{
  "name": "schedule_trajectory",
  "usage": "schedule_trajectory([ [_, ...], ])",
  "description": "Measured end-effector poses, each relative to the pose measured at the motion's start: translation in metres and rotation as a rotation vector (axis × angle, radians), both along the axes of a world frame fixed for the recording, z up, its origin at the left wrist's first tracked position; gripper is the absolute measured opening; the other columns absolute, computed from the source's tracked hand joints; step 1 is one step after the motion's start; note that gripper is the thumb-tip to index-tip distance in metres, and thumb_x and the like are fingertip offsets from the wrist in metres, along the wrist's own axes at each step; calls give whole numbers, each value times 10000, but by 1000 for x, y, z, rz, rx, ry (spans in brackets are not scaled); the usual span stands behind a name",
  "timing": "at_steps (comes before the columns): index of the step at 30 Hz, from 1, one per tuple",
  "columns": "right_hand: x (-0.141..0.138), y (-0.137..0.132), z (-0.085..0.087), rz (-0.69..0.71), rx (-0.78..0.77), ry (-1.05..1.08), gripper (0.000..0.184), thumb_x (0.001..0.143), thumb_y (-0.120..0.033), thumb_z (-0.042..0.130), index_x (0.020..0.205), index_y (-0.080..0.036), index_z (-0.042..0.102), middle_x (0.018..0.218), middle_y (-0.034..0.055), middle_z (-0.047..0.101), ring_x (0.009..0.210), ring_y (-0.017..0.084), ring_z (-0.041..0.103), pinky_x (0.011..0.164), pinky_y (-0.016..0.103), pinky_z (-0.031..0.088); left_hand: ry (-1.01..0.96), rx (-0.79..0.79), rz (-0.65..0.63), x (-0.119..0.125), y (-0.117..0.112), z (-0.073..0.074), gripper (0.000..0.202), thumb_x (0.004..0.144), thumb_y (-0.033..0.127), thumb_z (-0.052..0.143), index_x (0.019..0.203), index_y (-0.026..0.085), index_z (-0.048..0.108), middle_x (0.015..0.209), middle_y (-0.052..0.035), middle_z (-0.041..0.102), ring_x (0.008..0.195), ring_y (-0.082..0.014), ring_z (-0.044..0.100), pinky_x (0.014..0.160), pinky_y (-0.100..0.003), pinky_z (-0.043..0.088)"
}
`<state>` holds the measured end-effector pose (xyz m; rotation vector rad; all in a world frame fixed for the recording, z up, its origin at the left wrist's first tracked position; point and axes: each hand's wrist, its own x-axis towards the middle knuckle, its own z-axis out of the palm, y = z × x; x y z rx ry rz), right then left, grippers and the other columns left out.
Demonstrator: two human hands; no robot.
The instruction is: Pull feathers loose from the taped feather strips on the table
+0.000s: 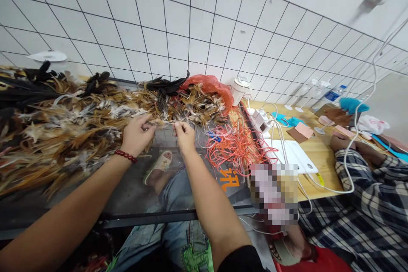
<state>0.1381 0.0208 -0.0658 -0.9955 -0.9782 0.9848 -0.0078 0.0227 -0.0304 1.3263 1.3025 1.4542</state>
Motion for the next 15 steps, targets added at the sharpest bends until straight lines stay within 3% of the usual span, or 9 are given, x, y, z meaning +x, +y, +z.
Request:
schedule_trajectory([
  [3, -1, 0, -1, -19, 19, -104, 270, 767, -456, 605, 768, -192, 660, 633, -33, 549, 585, 101, 467, 584, 228, 392, 71, 145, -6, 2, -6, 7, 281, 621, 144, 751, 894, 209, 746, 944, -49, 682, 626, -109, 529, 611, -214, 449],
  [6, -2, 0, -2, -51, 82, -210, 272, 775, -457, 610, 752, -194, 677, 731, 3, 620, 734, 135, 553, 698, 250, 445, -39, -147, -217, 10, -11, 6, 291, 613, 244, 788, 890, 163, 745, 604, -18, 623, 447, -104, 465, 431, -220, 351],
  [9, -2, -1, -3, -52, 127, -266, 256, 786, -437, 606, 745, -197, 683, 812, 29, 646, 813, 151, 582, 763, 269, 460, -98, -316, -403, 15, -11, -2, 278, 591, 303, 814, 795, 133, 733, 474, -9, 560, 383, -81, 416, 360, -186, 247],
  [12, -1, -1, -5, -43, 107, -274, 250, 788, -429, 600, 754, -194, 678, 813, 32, 643, 791, 150, 579, 741, 267, 462, -91, -356, -433, 17, -9, -9, 255, 604, 328, 813, 601, 108, 685, 429, -16, 523, 355, -48, 375, 337, -161, 219],
  [15, 1, 2, -10, -56, 66, -245, 293, 814, -456, 551, 843, -189, 667, 799, 24, 641, 753, 143, 568, 706, 260, 456, -228, -366, -368, 17, -7, -8, 240, 616, 276, 813, 581, 98, 656, 532, -43, 600, 398, -48, 442, 344, -147, 273],
])
